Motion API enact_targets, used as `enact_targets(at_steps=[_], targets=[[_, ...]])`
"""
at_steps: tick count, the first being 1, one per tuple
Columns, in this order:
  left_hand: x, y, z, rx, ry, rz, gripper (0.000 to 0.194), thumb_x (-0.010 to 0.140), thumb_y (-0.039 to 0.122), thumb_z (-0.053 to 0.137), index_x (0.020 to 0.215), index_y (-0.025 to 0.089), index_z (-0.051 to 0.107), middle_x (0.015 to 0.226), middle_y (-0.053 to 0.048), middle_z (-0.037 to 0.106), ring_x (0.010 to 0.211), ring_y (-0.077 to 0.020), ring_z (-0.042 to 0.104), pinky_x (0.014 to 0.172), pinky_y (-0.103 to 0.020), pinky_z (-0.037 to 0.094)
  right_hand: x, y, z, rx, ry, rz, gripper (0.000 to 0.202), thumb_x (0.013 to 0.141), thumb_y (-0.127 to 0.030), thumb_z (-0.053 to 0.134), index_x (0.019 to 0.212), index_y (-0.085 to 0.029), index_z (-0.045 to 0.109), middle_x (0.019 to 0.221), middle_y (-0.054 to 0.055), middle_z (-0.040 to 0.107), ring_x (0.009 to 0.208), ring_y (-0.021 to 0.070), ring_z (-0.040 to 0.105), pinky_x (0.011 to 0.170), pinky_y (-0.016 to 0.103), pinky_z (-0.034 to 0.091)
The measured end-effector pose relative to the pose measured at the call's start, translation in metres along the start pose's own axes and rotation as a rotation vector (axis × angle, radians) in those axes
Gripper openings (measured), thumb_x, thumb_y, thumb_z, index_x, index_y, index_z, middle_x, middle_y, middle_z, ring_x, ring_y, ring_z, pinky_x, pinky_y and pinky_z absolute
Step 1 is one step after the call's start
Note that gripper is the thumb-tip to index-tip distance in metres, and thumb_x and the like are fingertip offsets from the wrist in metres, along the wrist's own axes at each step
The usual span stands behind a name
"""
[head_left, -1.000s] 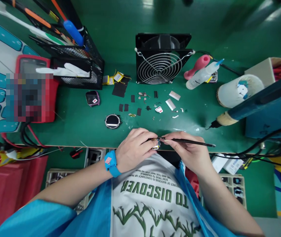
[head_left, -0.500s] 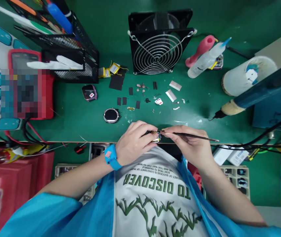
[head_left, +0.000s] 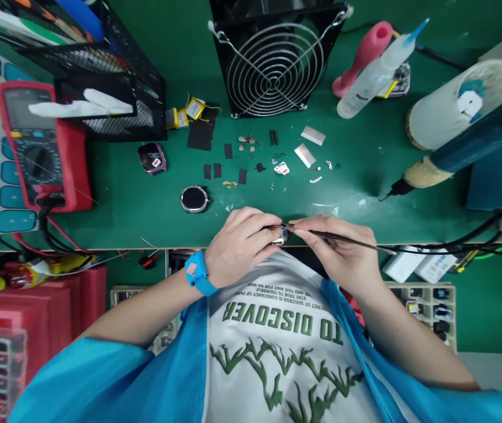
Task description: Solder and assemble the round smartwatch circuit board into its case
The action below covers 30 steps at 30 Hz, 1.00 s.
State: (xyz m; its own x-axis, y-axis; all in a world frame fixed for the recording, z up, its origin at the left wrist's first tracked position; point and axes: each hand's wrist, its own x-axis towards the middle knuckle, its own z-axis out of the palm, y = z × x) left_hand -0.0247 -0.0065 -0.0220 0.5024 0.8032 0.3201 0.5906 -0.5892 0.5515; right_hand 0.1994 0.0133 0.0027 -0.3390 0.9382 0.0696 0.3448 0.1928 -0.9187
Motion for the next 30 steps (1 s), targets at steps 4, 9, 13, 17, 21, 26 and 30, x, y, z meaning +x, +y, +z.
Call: enact_targets(at_steps=[4, 9, 13, 17, 21, 26, 30], targets=[[0.0012, 0.0000, -0.0013, 0.013, -0.027, -0.004, 0.017, 0.103, 0.032, 0.064, 0.108, 0.018, 0.070, 0.117, -0.008, 0.076, 0.108, -0.0227, 0.064, 0.091, -0.038, 0.052, -0.0019, 0.0031, -0.0013, 0.044, -0.006, 0.009, 0.012, 0.097, -0.019, 0.069, 0.100, -0.026, 0.078, 0.099, 0.002, 0.083, 0.091, 0.0187, 0.079, 0.084, 0.034, 0.064], [0.0017, 0.0005, -0.0018, 0.027, -0.018, 0.002, 0.017, 0.103, 0.033, 0.064, 0.107, 0.017, 0.069, 0.116, -0.008, 0.076, 0.106, -0.0224, 0.064, 0.090, -0.038, 0.051, 0.0008, 0.0027, -0.0029, 0.021, -0.006, 0.014, 0.011, 0.097, -0.020, 0.068, 0.098, -0.024, 0.078, 0.097, 0.002, 0.083, 0.090, 0.0175, 0.079, 0.083, 0.031, 0.063], [0.0013, 0.0010, -0.0005, 0.032, 0.011, 0.005, 0.016, 0.103, 0.032, 0.065, 0.106, 0.017, 0.068, 0.115, -0.009, 0.076, 0.104, -0.0224, 0.065, 0.090, -0.038, 0.051, 0.0031, 0.0004, -0.0035, -0.006, -0.038, -0.049, 0.014, 0.098, -0.018, 0.066, 0.099, -0.024, 0.078, 0.097, 0.002, 0.083, 0.089, 0.0175, 0.080, 0.082, 0.030, 0.064], [0.0013, 0.0019, 0.0003, 0.034, 0.013, 0.000, 0.016, 0.103, 0.032, 0.063, 0.108, 0.017, 0.068, 0.115, -0.009, 0.075, 0.104, -0.0222, 0.065, 0.090, -0.038, 0.051, 0.0032, -0.0001, -0.0030, -0.023, -0.026, -0.060, 0.016, 0.098, -0.018, 0.065, 0.100, -0.025, 0.079, 0.098, 0.002, 0.084, 0.089, 0.0183, 0.080, 0.082, 0.031, 0.066], [0.0020, 0.0025, -0.0008, 0.048, -0.010, 0.003, 0.017, 0.104, 0.034, 0.062, 0.109, 0.018, 0.068, 0.115, -0.009, 0.075, 0.104, -0.0225, 0.065, 0.090, -0.039, 0.051, 0.0034, 0.0000, -0.0025, -0.025, -0.044, -0.080, 0.018, 0.100, -0.018, 0.062, 0.100, -0.026, 0.078, 0.099, 0.002, 0.084, 0.091, 0.0186, 0.080, 0.084, 0.033, 0.067], [0.0012, 0.0028, -0.0012, 0.081, -0.014, 0.007, 0.018, 0.104, 0.034, 0.061, 0.107, 0.018, 0.069, 0.115, -0.010, 0.075, 0.103, -0.0228, 0.066, 0.089, -0.039, 0.051, 0.0030, 0.0018, -0.0031, -0.009, -0.038, -0.083, 0.018, 0.099, -0.017, 0.063, 0.100, -0.026, 0.078, 0.100, 0.002, 0.084, 0.090, 0.0177, 0.080, 0.084, 0.032, 0.067], [0.0013, 0.0029, -0.0019, 0.127, -0.021, 0.049, 0.016, 0.104, 0.032, 0.063, 0.109, 0.019, 0.069, 0.116, -0.009, 0.076, 0.106, -0.0228, 0.066, 0.090, -0.039, 0.051, 0.0040, 0.0014, -0.0035, -0.017, -0.043, -0.076, 0.018, 0.100, -0.021, 0.061, 0.097, -0.026, 0.079, 0.097, 0.002, 0.084, 0.087, 0.0185, 0.080, 0.081, 0.032, 0.067]])
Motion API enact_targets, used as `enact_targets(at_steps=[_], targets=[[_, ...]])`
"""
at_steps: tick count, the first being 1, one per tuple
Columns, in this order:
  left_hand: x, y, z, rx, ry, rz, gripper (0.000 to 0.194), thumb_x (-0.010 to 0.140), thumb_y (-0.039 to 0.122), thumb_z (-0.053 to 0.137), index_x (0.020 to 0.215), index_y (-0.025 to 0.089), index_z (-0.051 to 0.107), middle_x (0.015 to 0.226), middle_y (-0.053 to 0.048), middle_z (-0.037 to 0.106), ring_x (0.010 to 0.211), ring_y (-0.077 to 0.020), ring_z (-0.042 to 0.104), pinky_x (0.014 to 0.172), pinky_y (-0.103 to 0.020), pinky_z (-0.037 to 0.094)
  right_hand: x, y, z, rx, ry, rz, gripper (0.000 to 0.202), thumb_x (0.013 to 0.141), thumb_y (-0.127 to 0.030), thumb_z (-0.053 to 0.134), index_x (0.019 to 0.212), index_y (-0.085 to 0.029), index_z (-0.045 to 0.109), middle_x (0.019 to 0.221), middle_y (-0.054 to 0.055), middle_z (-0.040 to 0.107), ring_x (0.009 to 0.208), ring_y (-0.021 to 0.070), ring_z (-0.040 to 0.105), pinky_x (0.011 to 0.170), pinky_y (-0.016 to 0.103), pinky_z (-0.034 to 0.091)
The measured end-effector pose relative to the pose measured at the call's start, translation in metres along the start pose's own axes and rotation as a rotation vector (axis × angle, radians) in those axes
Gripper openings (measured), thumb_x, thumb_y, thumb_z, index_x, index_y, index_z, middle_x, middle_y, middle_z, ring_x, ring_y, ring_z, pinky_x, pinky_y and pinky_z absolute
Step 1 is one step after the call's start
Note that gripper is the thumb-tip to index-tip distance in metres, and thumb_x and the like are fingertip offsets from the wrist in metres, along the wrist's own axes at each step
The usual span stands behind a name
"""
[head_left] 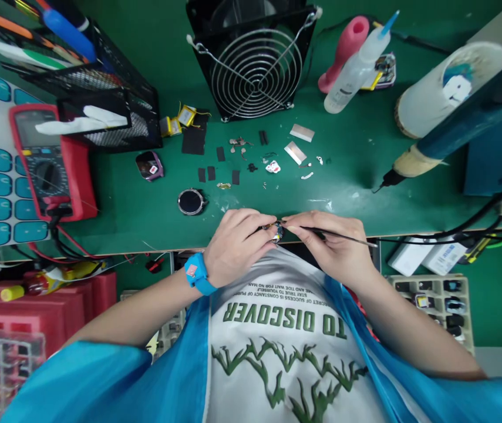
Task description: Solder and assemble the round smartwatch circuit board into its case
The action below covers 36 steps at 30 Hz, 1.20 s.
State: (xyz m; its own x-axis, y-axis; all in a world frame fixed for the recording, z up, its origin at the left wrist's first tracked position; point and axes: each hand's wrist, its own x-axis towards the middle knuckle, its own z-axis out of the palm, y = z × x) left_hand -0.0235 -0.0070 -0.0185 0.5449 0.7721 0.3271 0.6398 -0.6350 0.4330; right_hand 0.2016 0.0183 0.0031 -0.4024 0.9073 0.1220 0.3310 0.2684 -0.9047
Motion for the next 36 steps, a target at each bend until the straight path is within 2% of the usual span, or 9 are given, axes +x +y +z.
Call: enact_targets(at_steps=[7, 11, 14, 19, 22, 27, 31, 33, 36], targets=[[0.002, 0.002, -0.003, 0.047, 0.004, 0.058, 0.014, 0.102, 0.028, 0.065, 0.108, 0.015, 0.068, 0.115, -0.010, 0.076, 0.105, -0.0234, 0.064, 0.088, -0.038, 0.051, 0.000, 0.003, 0.001, 0.104, 0.046, 0.087, 0.012, 0.097, -0.027, 0.068, 0.093, -0.023, 0.078, 0.092, 0.004, 0.083, 0.084, 0.0179, 0.079, 0.078, 0.032, 0.066], [0.000, 0.005, -0.001, -0.015, -0.003, -0.035, 0.013, 0.101, 0.028, 0.065, 0.110, 0.018, 0.068, 0.118, -0.010, 0.074, 0.105, -0.0234, 0.065, 0.090, -0.040, 0.052, 0.004, 0.015, -0.009, 0.355, 0.133, 0.322, 0.025, 0.092, -0.045, 0.075, 0.090, -0.020, 0.073, 0.083, 0.004, 0.081, 0.076, 0.0183, 0.080, 0.072, 0.031, 0.069], [0.000, 0.009, -0.001, -0.070, 0.016, -0.130, 0.023, 0.098, 0.025, 0.070, 0.120, 0.020, 0.064, 0.116, -0.009, 0.073, 0.107, -0.0242, 0.065, 0.092, -0.041, 0.055, 0.009, 0.019, -0.023, 0.411, 0.124, 0.392, 0.037, 0.089, -0.056, 0.076, 0.087, -0.019, 0.069, 0.073, 0.003, 0.078, 0.068, 0.0191, 0.079, 0.067, 0.032, 0.068], [-0.001, 0.029, -0.012, -0.076, 0.230, -0.079, 0.028, 0.097, 0.020, 0.071, 0.123, 0.026, 0.062, 0.111, -0.007, 0.072, 0.104, -0.0217, 0.069, 0.089, -0.039, 0.059, 0.004, -0.006, -0.030, 0.273, 0.089, 0.199, 0.037, 0.104, -0.049, 0.055, 0.086, -0.021, 0.071, 0.081, 0.004, 0.077, 0.079, 0.0166, 0.076, 0.076, 0.029, 0.063], [-0.002, 0.042, -0.021, -0.117, 0.321, -0.087, 0.025, 0.100, 0.026, 0.066, 0.125, 0.027, 0.061, 0.102, -0.005, 0.074, 0.094, -0.0197, 0.072, 0.083, -0.037, 0.060, -0.007, -0.026, -0.019, 0.124, -0.001, 0.003, 0.027, 0.106, -0.038, 0.052, 0.095, -0.021, 0.070, 0.081, 0.003, 0.072, 0.073, 0.0137, 0.069, 0.067, 0.026, 0.057], [-0.005, 0.049, -0.024, -0.208, 0.348, -0.058, 0.043, 0.103, 0.027, 0.064, 0.144, 0.032, 0.053, 0.108, -0.005, 0.074, 0.098, -0.0189, 0.073, 0.085, -0.036, 0.064, -0.024, -0.038, -0.001, -0.018, 0.012, -0.171, 0.013, 0.102, -0.026, 0.059, 0.092, -0.021, 0.065, 0.070, -0.002, 0.062, 0.061, 0.0117, 0.060, 0.054, 0.023, 0.047], [-0.002, 0.050, -0.029, -0.451, 0.226, -0.197, 0.064, 0.096, 0.053, 0.070, 0.151, 0.029, 0.049, 0.136, -0.016, 0.066, 0.117, -0.0256, 0.072, 0.090, -0.040, 0.067, -0.032, -0.032, 0.002, -0.183, 0.129, -0.321, 0.009, 0.103, -0.023, 0.058, 0.103, -0.019, 0.066, 0.074, 0.001, 0.067, 0.061, 0.0132, 0.059, 0.058, 0.026, 0.049], [0.002, 0.052, -0.034, -0.558, 0.147, -0.266, 0.049, 0.097, 0.049, 0.069, 0.138, 0.024, 0.062, 0.126, -0.014, 0.072, 0.109, -0.0229, 0.075, 0.088, -0.036, 0.068, -0.034, -0.026, 0.004, -0.258, 0.149, -0.378, 0.013, 0.103, -0.022, 0.057, 0.111, -0.018, 0.067, 0.073, 0.001, 0.066, 0.060, 0.0135, 0.057, 0.059, 0.028, 0.047], [0.008, 0.051, -0.034, -0.511, 0.175, -0.240, 0.020, 0.098, 0.025, 0.071, 0.118, 0.023, 0.073, 0.112, -0.007, 0.079, 0.100, -0.0179, 0.078, 0.089, -0.030, 0.067, -0.030, -0.014, 0.010, -0.323, 0.164, -0.422, 0.013, 0.102, -0.020, 0.059, 0.111, -0.017, 0.068, 0.067, -0.001, 0.061, 0.056, 0.0136, 0.054, 0.055, 0.029, 0.042]])
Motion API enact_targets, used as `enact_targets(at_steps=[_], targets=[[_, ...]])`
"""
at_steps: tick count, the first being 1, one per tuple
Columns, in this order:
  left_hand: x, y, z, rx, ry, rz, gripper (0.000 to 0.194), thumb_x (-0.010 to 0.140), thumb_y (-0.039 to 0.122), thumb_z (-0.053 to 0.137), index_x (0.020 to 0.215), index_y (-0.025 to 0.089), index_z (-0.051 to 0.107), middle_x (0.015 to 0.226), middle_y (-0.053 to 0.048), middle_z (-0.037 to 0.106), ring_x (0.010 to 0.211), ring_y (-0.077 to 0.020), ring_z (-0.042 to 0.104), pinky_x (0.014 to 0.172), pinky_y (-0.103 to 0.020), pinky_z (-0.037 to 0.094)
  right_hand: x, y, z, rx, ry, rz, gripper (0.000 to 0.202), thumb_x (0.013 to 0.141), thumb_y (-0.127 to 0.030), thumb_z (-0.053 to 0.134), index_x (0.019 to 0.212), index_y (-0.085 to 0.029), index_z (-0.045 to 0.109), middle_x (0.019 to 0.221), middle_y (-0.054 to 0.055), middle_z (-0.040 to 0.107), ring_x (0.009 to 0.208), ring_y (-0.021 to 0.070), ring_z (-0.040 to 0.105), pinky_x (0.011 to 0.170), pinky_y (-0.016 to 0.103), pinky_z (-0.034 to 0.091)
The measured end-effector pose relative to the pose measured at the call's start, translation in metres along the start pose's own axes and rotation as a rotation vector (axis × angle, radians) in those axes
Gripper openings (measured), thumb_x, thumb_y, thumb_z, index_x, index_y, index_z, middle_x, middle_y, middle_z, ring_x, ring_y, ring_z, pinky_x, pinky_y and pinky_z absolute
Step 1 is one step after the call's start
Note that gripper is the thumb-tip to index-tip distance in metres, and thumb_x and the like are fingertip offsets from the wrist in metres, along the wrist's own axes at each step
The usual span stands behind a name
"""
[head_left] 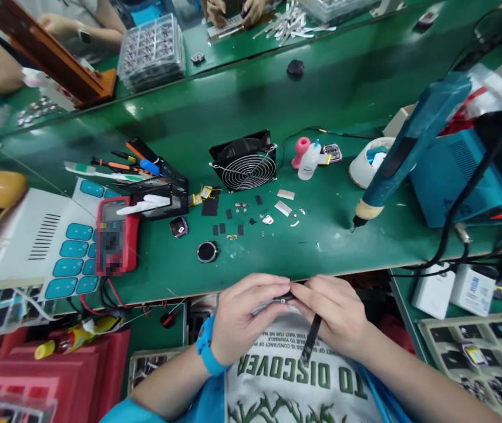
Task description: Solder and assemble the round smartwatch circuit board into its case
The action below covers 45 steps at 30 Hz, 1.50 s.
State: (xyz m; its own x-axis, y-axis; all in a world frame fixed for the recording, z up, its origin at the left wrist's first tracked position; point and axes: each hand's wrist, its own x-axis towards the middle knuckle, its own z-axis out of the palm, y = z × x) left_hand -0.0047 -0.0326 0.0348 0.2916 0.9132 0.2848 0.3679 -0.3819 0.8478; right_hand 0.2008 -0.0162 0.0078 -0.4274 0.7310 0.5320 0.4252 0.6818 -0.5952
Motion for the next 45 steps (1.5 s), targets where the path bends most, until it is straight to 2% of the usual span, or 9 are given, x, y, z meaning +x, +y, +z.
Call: enact_targets(at_steps=[4, 9, 13, 18, 22, 24, 31, 36, 45], targets=[[0.005, -0.021, 0.009, 0.070, 0.072, 0.019, 0.013, 0.096, 0.016, 0.072, 0.107, 0.021, 0.077, 0.110, -0.006, 0.081, 0.098, -0.0164, 0.079, 0.090, -0.027, 0.066, 0.003, 0.015, 0.008, -0.009, 0.003, 0.003, 0.014, 0.102, -0.018, 0.058, 0.111, -0.016, 0.070, 0.076, 0.002, 0.064, 0.062, 0.0140, 0.059, 0.058, 0.027, 0.048], [0.006, -0.043, 0.017, 0.045, 0.081, -0.036, 0.008, 0.094, 0.017, 0.074, 0.101, 0.020, 0.078, 0.108, -0.007, 0.083, 0.096, -0.0183, 0.081, 0.089, -0.028, 0.067, 0.007, 0.025, -0.007, 0.159, 0.008, 0.149, 0.018, 0.104, -0.017, 0.050, 0.107, -0.018, 0.068, 0.094, 0.007, 0.064, 0.085, 0.0166, 0.064, 0.074, 0.029, 0.056], [0.006, -0.043, 0.020, -0.026, 0.057, -0.091, 0.007, 0.094, 0.014, 0.072, 0.096, 0.019, 0.075, 0.107, -0.006, 0.083, 0.099, -0.0189, 0.081, 0.089, -0.029, 0.067, 0.005, 0.035, -0.019, 0.124, 0.032, 0.225, 0.020, 0.104, -0.019, 0.049, 0.108, -0.019, 0.069, 0.097, 0.008, 0.063, 0.090, 0.0180, 0.064, 0.077, 0.032, 0.055], [0.008, -0.043, 0.024, -0.071, 0.058, -0.105, 0.008, 0.092, 0.010, 0.073, 0.094, 0.018, 0.073, 0.105, -0.006, 0.083, 0.099, -0.0186, 0.081, 0.090, -0.027, 0.066, -0.002, 0.041, -0.021, 0.084, 0.050, 0.317, 0.014, 0.096, -0.010, 0.065, 0.100, -0.022, 0.073, 0.093, 0.005, 0.072, 0.088, 0.0174, 0.069, 0.080, 0.032, 0.058], [0.008, -0.044, 0.024, -0.070, 0.052, -0.115, 0.005, 0.093, 0.014, 0.073, 0.094, 0.018, 0.073, 0.104, -0.007, 0.083, 0.099, -0.0197, 0.081, 0.090, -0.030, 0.067, -0.006, 0.027, -0.016, 0.332, 0.176, 0.434, 0.025, 0.091, -0.004, 0.070, 0.102, -0.026, 0.077, 0.097, 0.002, 0.076, 0.091, 0.0174, 0.074, 0.079, 0.031, 0.064], [0.008, -0.045, 0.023, -0.064, 0.043, -0.115, 0.004, 0.093, 0.015, 0.074, 0.095, 0.018, 0.074, 0.105, -0.008, 0.083, 0.099, -0.0203, 0.081, 0.091, -0.030, 0.067, -0.008, 0.018, -0.012, 0.483, 0.196, 0.465, 0.029, 0.090, -0.003, 0.071, 0.103, -0.027, 0.078, 0.099, 0.001, 0.078, 0.091, 0.0166, 0.076, 0.079, 0.030, 0.066], [0.013, -0.042, 0.021, -0.088, 0.028, -0.199, 0.008, 0.092, 0.013, 0.075, 0.099, 0.017, 0.074, 0.106, -0.009, 0.083, 0.098, -0.0176, 0.081, 0.087, -0.025, 0.066, -0.010, 0.013, 0.003, 0.642, 0.183, 0.420, 0.032, 0.087, 0.000, 0.073, 0.107, -0.024, 0.080, 0.104, 0.004, 0.083, 0.100, 0.0198, 0.080, 0.093, 0.034, 0.067], [0.013, -0.041, 0.022, -0.148, 0.030, -0.280, 0.011, 0.093, 0.011, 0.074, 0.100, 0.018, 0.074, 0.108, -0.007, 0.083, 0.100, -0.0172, 0.081, 0.087, -0.025, 0.066, -0.011, 0.013, 0.009, 0.591, 0.228, 0.394, 0.028, 0.087, 0.000, 0.072, 0.104, -0.020, 0.079, 0.105, 0.008, 0.082, 0.099, 0.0198, 0.080, 0.089, 0.031, 0.067], [0.012, -0.042, 0.022, -0.140, 0.028, -0.273, 0.010, 0.093, 0.012, 0.075, 0.100, 0.018, 0.074, 0.109, -0.007, 0.083, 0.103, -0.0183, 0.080, 0.092, -0.027, 0.065, -0.017, 0.014, 0.011, 0.526, 0.175, 0.341, 0.031, 0.088, 0.001, 0.070, 0.109, -0.020, 0.077, 0.112, 0.007, 0.081, 0.106, 0.0208, 0.079, 0.091, 0.032, 0.066]])
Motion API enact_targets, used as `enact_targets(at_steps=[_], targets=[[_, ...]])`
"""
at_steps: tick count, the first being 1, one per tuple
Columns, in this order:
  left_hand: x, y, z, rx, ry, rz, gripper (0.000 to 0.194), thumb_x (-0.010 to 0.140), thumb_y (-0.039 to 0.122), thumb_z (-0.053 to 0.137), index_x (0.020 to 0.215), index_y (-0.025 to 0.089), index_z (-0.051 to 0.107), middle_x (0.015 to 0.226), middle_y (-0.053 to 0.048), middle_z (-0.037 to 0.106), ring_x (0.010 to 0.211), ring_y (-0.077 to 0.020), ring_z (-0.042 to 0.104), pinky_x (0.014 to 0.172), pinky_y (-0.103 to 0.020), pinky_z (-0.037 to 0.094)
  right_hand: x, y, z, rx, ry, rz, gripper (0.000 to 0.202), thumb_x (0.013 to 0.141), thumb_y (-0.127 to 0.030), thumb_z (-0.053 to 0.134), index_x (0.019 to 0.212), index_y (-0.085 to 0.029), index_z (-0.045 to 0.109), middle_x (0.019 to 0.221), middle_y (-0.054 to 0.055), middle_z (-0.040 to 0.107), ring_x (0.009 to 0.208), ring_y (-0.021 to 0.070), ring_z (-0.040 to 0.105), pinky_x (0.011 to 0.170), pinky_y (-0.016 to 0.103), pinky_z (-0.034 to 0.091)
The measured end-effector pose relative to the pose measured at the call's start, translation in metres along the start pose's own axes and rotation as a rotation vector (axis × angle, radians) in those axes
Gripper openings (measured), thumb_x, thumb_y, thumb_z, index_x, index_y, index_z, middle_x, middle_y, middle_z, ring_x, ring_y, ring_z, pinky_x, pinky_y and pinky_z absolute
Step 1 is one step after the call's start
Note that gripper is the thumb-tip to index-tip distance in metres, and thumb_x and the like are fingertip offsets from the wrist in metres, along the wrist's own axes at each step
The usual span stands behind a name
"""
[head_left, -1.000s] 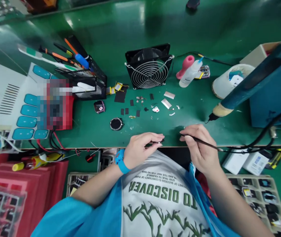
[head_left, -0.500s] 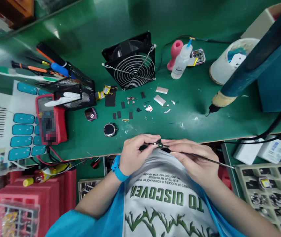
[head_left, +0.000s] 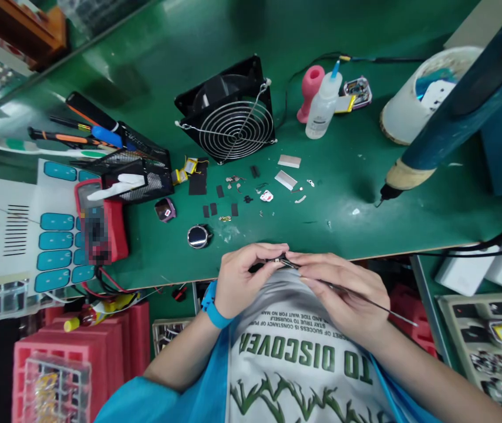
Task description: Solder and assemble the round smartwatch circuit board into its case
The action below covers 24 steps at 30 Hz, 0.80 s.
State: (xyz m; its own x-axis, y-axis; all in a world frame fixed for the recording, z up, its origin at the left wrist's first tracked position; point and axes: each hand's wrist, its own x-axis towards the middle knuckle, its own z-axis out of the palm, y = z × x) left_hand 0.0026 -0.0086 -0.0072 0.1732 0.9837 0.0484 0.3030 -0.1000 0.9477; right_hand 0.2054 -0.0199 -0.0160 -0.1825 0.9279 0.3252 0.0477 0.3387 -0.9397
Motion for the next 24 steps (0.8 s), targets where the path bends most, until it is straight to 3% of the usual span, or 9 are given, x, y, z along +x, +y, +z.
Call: enact_targets(at_steps=[13, 24], targets=[[0.0003, 0.0009, -0.0015, 0.034, -0.003, 0.007, 0.007, 0.093, 0.016, 0.076, 0.100, 0.018, 0.075, 0.108, -0.008, 0.083, 0.102, -0.0211, 0.081, 0.093, -0.034, 0.068, 0.0006, -0.0012, -0.0012, -0.005, -0.009, -0.004, 0.036, 0.088, 0.000, 0.070, 0.114, -0.024, 0.078, 0.110, 0.007, 0.082, 0.102, 0.0233, 0.080, 0.086, 0.035, 0.069], [0.0003, 0.0017, -0.0011, 0.017, 0.002, 0.039, 0.006, 0.093, 0.015, 0.077, 0.099, 0.017, 0.076, 0.107, -0.009, 0.083, 0.102, -0.0208, 0.081, 0.093, -0.031, 0.068, 0.0051, -0.0012, -0.0025, 0.007, -0.029, -0.001, 0.033, 0.089, 0.000, 0.070, 0.111, -0.022, 0.079, 0.110, 0.007, 0.083, 0.100, 0.0215, 0.081, 0.086, 0.033, 0.068]])
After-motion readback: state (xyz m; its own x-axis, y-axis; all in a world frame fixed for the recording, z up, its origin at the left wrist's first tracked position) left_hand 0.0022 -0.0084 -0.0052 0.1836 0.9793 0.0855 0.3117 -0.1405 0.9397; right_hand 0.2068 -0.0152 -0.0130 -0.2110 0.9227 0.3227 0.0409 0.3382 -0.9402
